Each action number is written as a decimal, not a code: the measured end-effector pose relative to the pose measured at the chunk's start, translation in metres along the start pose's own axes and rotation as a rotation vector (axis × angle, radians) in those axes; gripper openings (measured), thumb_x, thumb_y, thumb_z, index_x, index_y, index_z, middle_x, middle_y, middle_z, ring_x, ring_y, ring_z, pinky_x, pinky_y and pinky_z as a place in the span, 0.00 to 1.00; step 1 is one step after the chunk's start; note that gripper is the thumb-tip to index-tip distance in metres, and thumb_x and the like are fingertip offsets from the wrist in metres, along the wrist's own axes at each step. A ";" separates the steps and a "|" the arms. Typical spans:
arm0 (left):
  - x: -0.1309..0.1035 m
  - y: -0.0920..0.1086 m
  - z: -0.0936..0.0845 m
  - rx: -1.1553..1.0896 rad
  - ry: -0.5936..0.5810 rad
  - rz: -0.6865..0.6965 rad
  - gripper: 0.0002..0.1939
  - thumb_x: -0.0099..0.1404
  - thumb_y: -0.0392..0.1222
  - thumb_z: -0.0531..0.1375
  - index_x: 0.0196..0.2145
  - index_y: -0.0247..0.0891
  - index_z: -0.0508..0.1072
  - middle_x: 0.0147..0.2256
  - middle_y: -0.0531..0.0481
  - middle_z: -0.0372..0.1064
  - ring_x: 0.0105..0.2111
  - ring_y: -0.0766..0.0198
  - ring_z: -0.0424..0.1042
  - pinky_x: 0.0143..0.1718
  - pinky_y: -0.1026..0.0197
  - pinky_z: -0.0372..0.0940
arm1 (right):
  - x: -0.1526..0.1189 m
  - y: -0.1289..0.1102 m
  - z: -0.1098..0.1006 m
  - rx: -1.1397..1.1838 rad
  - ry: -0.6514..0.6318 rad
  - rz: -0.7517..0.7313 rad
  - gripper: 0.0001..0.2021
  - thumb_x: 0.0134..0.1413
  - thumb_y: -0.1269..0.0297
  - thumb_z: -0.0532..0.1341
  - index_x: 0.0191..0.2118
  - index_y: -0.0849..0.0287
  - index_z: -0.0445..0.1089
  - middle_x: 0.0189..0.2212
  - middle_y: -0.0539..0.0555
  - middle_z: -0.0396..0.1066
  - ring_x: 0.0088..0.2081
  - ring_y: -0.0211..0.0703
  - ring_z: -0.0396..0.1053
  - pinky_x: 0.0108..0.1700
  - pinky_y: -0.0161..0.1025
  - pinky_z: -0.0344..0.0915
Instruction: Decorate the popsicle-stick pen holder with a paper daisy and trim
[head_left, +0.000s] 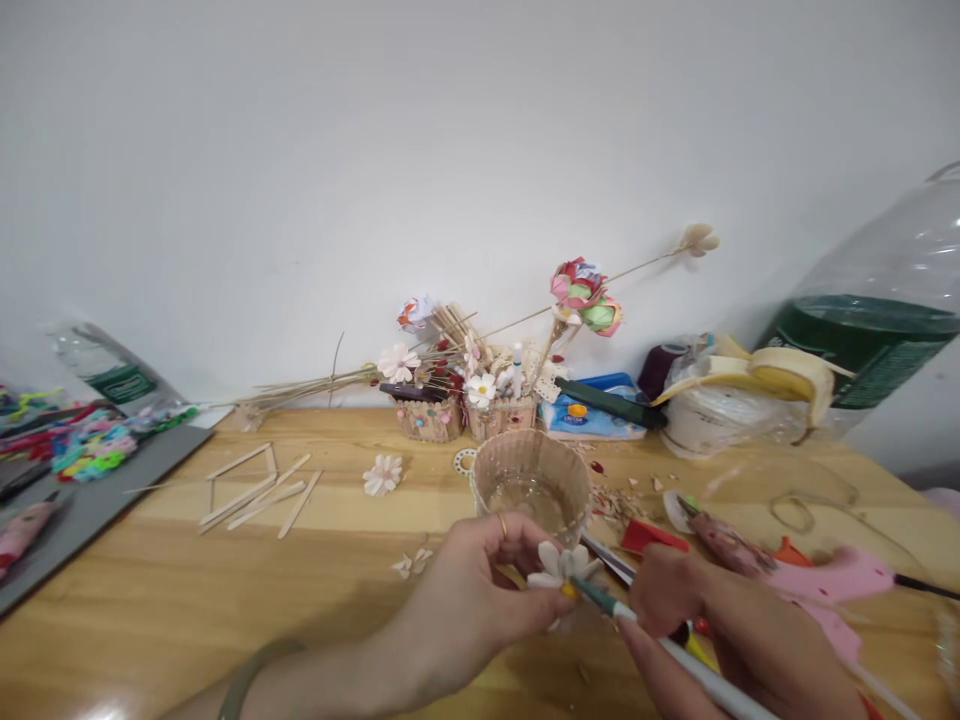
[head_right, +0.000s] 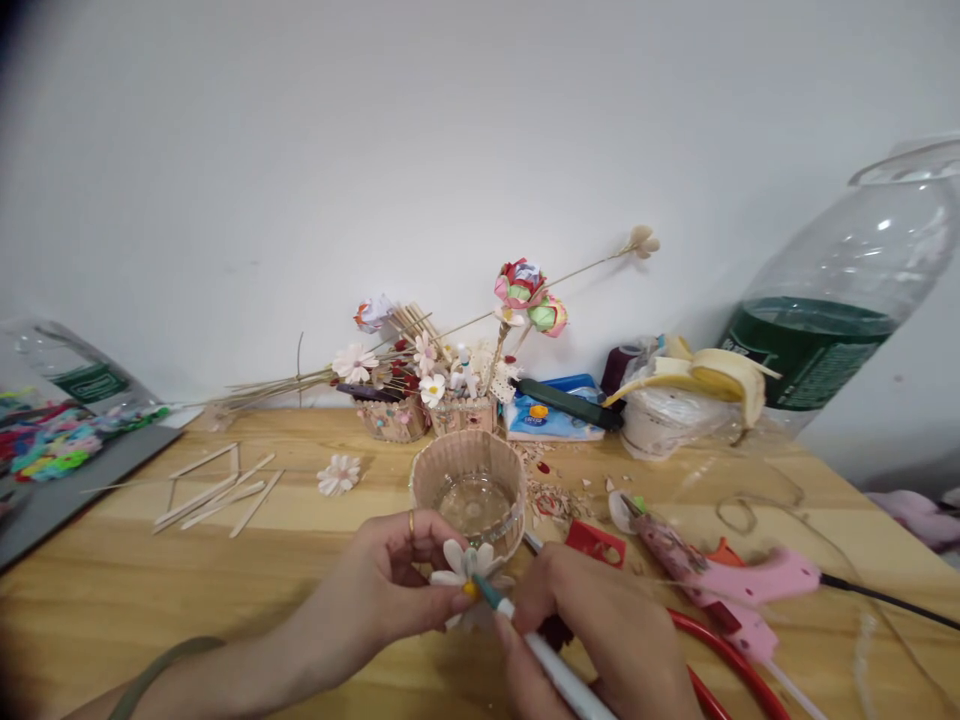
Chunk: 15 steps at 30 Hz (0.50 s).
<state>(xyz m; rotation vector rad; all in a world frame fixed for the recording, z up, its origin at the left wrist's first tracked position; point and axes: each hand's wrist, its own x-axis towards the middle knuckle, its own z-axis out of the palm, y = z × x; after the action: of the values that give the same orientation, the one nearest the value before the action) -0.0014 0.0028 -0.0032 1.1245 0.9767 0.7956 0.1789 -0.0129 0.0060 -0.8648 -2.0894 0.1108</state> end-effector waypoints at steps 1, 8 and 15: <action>0.000 0.000 0.000 -0.007 -0.003 0.001 0.10 0.48 0.37 0.65 0.28 0.33 0.68 0.26 0.53 0.67 0.24 0.72 0.61 0.26 0.66 0.56 | 0.000 0.000 0.000 0.008 -0.005 0.003 0.10 0.51 0.73 0.56 0.26 0.54 0.53 0.16 0.42 0.60 0.17 0.30 0.60 0.20 0.27 0.62; -0.001 0.000 0.000 -0.018 -0.007 0.004 0.11 0.47 0.37 0.65 0.28 0.33 0.68 0.26 0.53 0.67 0.24 0.72 0.62 0.26 0.67 0.56 | -0.001 -0.004 0.003 -0.005 0.084 0.157 0.12 0.53 0.62 0.58 0.21 0.55 0.60 0.16 0.46 0.62 0.17 0.35 0.63 0.19 0.30 0.64; -0.001 0.000 -0.001 -0.034 -0.025 -0.002 0.10 0.48 0.36 0.65 0.28 0.32 0.68 0.26 0.52 0.68 0.24 0.72 0.63 0.26 0.66 0.57 | 0.003 -0.010 0.002 -0.020 0.170 0.218 0.17 0.51 0.54 0.59 0.17 0.55 0.60 0.13 0.46 0.59 0.15 0.34 0.60 0.16 0.29 0.61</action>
<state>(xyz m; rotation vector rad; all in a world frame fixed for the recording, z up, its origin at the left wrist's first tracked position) -0.0025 0.0022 -0.0033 1.1012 0.9404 0.7922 0.1711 -0.0179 0.0109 -1.0751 -1.8377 0.1282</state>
